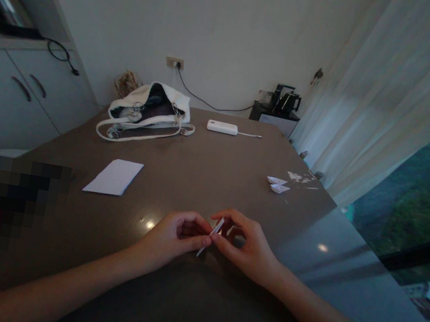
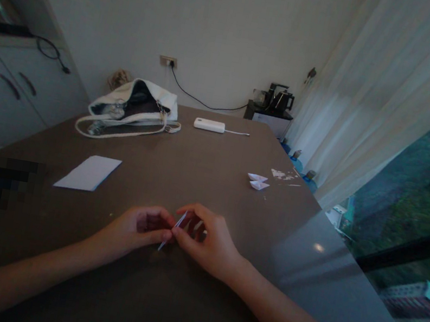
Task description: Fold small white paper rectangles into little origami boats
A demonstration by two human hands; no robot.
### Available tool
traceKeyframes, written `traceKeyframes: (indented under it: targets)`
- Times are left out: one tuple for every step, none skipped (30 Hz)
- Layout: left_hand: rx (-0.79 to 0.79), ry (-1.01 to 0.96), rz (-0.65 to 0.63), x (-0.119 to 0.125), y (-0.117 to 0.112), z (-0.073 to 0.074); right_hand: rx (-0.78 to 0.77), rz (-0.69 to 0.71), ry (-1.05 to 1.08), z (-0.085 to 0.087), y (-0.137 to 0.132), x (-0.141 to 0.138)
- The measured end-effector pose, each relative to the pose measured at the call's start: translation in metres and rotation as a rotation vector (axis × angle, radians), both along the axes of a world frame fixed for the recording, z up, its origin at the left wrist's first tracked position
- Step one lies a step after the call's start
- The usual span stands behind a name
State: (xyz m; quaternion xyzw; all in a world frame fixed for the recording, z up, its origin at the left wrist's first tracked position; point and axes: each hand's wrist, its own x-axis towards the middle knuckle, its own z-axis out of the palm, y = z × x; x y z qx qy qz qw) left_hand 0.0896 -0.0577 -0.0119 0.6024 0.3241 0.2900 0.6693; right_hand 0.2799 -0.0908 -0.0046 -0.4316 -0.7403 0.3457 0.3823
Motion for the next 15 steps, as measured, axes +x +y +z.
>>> traceKeyframes:
  targets:
    - [0.017,0.014,0.007,0.0002,-0.0006,0.0005,-0.004,-0.003,0.001,-0.0001,-0.0005,-0.0002]
    - [0.038,0.029,0.019,0.0004,-0.0013,0.0008,-0.01,-0.008,0.003,-0.0005,-0.0009,-0.0005]
    - [0.061,0.043,0.033,0.0006,-0.0021,0.001,-0.018,-0.016,0.006,-0.0012,-0.0012,-0.0008]
    - [0.084,0.054,0.046,0.0007,-0.0029,0.0008,-0.027,-0.027,0.01,-0.0022,-0.0013,-0.0012]
    - [0.11,0.064,0.058,0.0007,-0.0036,0.0005,-0.038,-0.04,0.02,-0.0035,-0.0012,-0.0017]
    - [0.139,0.075,0.07,0.0005,-0.0041,0.0001,-0.05,-0.049,0.034,-0.0048,-0.0009,-0.0022]
    - [0.169,0.086,0.082,0.0002,-0.0044,-0.0004,-0.067,-0.055,0.053,-0.0061,-0.0005,-0.0028]
    - [0.198,0.098,0.092,-0.0002,-0.0045,-0.0008,-0.086,-0.059,0.078,-0.0073,0.0,-0.0032]
    - [0.225,0.113,0.105,-0.0006,-0.0043,-0.0012,-0.108,-0.058,0.108,-0.0081,0.0004,-0.0036]
    - [0.247,0.126,0.119,-0.0011,-0.0039,-0.0014,-0.132,-0.052,0.141,-0.0085,0.0008,-0.0039]
    - [0.266,0.138,0.132,-0.0015,-0.0033,-0.0016,-0.155,-0.047,0.176,-0.0085,0.0012,-0.004]
    - [0.278,0.146,0.143,-0.0019,-0.0024,-0.0017,-0.179,-0.042,0.21,-0.0082,0.0014,-0.0041]
    - [0.281,0.151,0.148,-0.0023,-0.0014,-0.0018,-0.204,-0.035,0.24,-0.0077,0.0016,-0.0041]
    - [0.275,0.152,0.146,-0.0026,-0.0003,-0.0019,-0.229,-0.023,0.266,-0.007,0.0016,-0.0041]
    - [0.259,0.147,0.139,-0.0028,0.0009,-0.002,-0.255,-0.009,0.288,-0.0063,0.0017,-0.004]
